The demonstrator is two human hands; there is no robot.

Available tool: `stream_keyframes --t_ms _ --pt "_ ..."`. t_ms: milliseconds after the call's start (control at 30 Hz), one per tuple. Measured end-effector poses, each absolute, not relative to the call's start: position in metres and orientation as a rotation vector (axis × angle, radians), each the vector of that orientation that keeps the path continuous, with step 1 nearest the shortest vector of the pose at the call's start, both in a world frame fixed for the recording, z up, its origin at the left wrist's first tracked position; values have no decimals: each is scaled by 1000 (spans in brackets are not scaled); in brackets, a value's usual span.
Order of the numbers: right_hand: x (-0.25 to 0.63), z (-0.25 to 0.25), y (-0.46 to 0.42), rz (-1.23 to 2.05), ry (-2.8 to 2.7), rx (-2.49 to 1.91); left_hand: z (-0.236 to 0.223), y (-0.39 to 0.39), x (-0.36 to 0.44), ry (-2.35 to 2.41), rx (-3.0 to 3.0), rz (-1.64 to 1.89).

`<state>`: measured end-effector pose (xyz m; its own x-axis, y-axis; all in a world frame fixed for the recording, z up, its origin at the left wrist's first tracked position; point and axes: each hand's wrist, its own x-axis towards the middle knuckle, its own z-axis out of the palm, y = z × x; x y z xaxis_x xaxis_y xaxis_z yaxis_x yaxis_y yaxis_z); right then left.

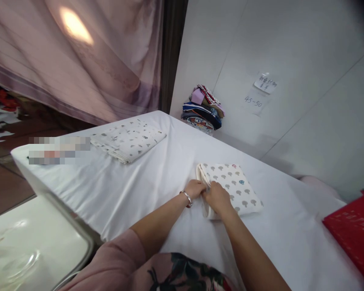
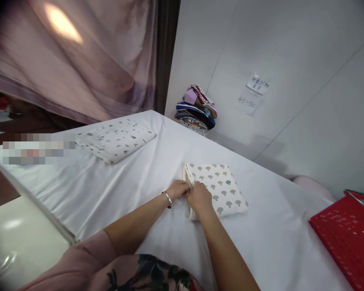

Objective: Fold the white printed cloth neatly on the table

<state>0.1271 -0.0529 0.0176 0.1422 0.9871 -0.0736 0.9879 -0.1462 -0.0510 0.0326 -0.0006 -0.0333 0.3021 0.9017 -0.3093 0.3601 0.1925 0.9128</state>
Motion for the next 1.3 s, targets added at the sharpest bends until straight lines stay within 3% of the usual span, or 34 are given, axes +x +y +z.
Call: stream_keyframes --t_ms 500,1300 --pt "149 9 -47 -236 2106 2527 -17 11 10 1483 1558 547" --pt "143 12 -51 -215 2145 2464 -30 2 31 1250 1554 476"
